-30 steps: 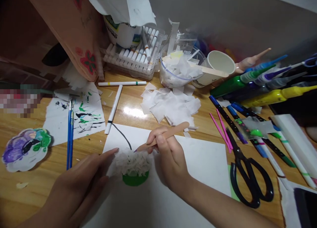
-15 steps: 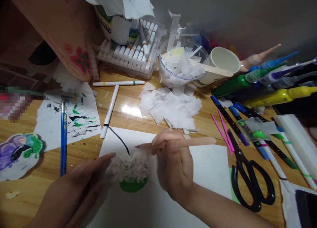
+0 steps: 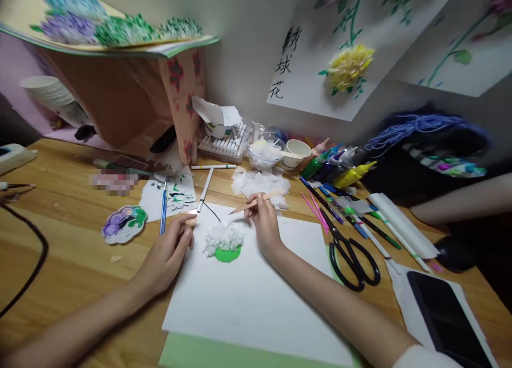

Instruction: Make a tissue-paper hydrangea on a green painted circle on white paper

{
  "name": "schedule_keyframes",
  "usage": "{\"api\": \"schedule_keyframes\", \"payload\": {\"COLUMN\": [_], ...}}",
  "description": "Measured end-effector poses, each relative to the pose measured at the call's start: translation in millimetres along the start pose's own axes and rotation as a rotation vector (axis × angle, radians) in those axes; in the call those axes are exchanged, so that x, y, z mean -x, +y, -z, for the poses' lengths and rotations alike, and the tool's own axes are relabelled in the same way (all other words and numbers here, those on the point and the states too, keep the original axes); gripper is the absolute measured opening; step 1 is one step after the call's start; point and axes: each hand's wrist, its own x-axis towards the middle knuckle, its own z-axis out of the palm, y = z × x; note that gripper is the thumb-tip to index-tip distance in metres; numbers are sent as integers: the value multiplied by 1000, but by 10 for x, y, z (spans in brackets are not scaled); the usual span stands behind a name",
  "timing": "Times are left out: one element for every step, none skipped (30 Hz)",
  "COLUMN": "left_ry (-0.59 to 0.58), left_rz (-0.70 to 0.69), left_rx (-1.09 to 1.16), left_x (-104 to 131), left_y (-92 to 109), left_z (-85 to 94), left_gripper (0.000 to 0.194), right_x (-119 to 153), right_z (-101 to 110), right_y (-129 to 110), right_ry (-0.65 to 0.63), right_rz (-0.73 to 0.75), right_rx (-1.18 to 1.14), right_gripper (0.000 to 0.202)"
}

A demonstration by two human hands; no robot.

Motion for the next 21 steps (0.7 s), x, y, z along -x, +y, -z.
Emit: {"api": "schedule_keyframes", "payload": {"left_ry": [18, 45, 71, 101, 121, 137, 145, 144, 138, 133, 125, 126, 140, 158, 186, 201, 183, 154, 133, 123, 89], "left_rz": [-15, -36, -66, -114, -185, -274, -368, -455, -535, -606, -661, -699, -718, -725, -727, -728, -740, -741, -710, -653, -600], "left_rx": [-17, -42, -71, -103, -134, -165, -200, -236, -271, -303, -333, -359, -379, -401, -421, -451, -481, -503, -531, -574, -627], "left_x": [-1, -2, -1, 1, 3, 7, 10, 13, 14, 12, 5, -9, -32, -67, -118, -185, -270, -372, -488, -616, -749], "left_y": [4, 8, 14, 21, 29, 39, 49, 58, 66, 73, 81, 91, 109, 137, 180, 238, 313, 401, 499, 600, 698], "left_z": [-4, -11, -19, -28, -38, -49, -61, -74, -87, -100, -112, -122, -131, -137, -143, -149, -157, -170, -188, -212, -241], "left_gripper": [32, 32, 32, 31, 29, 27, 26, 26, 26, 26, 27, 28, 29, 29, 29, 28, 28, 28, 29, 30, 29], "right_x": [-17, -27, -26, -13, 14, 51, 97, 146, 195, 238, 272, 295, 308, 310, 305, 293, 278, 263, 247, 234, 223], "right_z": [3, 15, 39, 77, 127, 189, 259, 333, 407, 475, 534, 583, 619, 644, 661, 671, 679, 685, 692, 701, 710], "right_y": [-6, -17, -35, -57, -82, -109, -135, -158, -180, -198, -213, -225, -235, -242, -247, -249, -249, -246, -242, -236, -230], "right_ry": [-11, -23, -26, -7, 10, 20, 24, 24, 15, 8, -5, -19, -34, -47, -52, -48, -33, -10, 16, 37, 51], "right_rz": [1, -14, -40, -63, -88, -105, -100, -84, -83, -87, -88, -92, -97, -98, -95, -86, -73, -57, -43, -33, -27], "right_rx": [-29, -56, -93, -128, -152, -167, -179, -193, -208, -225, -233, -240, -246, -252, -263, -277, -293, -311, -326, -339, -349], "right_gripper": [27, 27, 27, 26, 25, 25, 24, 24, 23, 24, 24, 24, 24, 24, 23, 23, 22, 22, 22, 22, 22]}}
